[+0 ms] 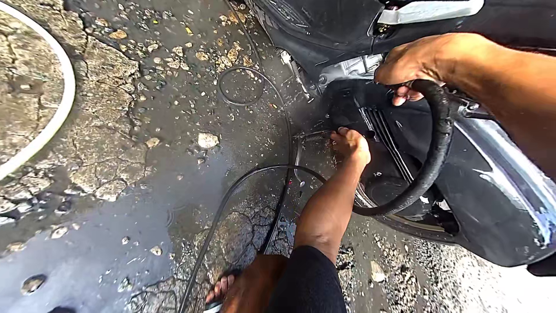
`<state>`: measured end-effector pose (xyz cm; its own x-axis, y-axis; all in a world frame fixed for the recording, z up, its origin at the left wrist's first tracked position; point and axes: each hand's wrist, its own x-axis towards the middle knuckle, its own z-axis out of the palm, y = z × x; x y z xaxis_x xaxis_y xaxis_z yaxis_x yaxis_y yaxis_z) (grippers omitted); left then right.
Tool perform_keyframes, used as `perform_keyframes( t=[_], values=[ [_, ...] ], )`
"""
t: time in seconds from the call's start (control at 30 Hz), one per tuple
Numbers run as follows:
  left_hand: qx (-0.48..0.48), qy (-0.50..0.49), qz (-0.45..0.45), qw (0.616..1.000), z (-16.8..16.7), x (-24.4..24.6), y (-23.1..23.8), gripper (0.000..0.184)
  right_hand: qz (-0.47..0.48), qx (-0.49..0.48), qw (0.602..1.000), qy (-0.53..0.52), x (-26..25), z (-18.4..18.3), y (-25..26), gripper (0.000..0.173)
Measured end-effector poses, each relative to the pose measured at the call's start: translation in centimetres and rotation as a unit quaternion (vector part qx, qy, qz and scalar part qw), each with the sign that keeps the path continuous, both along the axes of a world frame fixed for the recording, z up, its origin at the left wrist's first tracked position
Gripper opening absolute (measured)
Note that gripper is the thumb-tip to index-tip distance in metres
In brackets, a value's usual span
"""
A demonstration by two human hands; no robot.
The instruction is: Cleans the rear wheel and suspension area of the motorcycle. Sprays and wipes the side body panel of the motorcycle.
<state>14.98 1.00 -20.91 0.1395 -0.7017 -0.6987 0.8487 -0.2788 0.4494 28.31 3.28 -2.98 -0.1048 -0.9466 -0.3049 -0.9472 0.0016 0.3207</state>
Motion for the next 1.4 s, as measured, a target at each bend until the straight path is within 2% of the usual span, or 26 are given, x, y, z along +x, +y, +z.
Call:
perform_keyframes(
  t=[0.13,0.37,0.67,0.87,0.97,1.03,1.1,1.17,1.23,1.3,1.4],
  values=[
    [0.002,0.01,0.019,1.0,0.1,-0.3,-0.1,0.058,0.001,0.0,1.0,0.021,0.2,-0.2,0.0,0.022],
    [0.009,0.014,0.008,1.0,0.1,-0.2,-0.3,0.062,0.033,-0.008,0.999,-0.012,0.4,-0.5,-0.5,0.023],
    [0.016,0.027,0.004,0.999,0.3,0.2,-0.1,0.06,0.011,0.003,1.0,0.018,1.0,-0.6,-0.2,0.022],
    [0.006,0.039,-0.002,0.999,0.1,0.4,-0.4,0.065,-0.01,-0.006,1.0,0.005,2.0,-0.7,0.0,0.019],
    [0.01,0.051,0.008,0.999,0.1,0.6,-0.5,0.066,-0.026,0.033,0.999,0.004,0.9,-1.3,-3.8,0.018],
    [-0.001,0.068,0.021,0.997,-0.3,0.9,-0.5,0.067,-0.035,0.06,0.998,-0.005,-1.9,-2.3,-9.4,0.013],
    [-0.027,0.089,0.039,0.995,-1.1,1.3,-0.5,0.069,-0.026,0.099,0.995,-0.018,-4.4,-1.6,-11.1,0.012],
    [-0.038,0.114,0.058,0.991,-1.6,1.9,-0.9,0.074,0.005,0.127,0.991,-0.037,-6.0,0.1,-8.5,0.011],
    [-0.059,0.152,0.073,0.984,-1.6,3.3,-1.1,0.079,0.041,0.149,0.988,-0.025,-5.2,2.3,-2.2,0.017],
    [-0.077,0.16,0.084,0.981,-1.7,5.0,-1.0,0.074,0.055,0.131,0.99,-0.005,-4.4,2.8,2.7,0.023],
    [-0.094,0.115,0.087,0.985,-2.8,7.4,-1.3,0.065,0.098,0.138,0.985,0.026,-5.0,2.3,5.7,0.027]
  ],
)
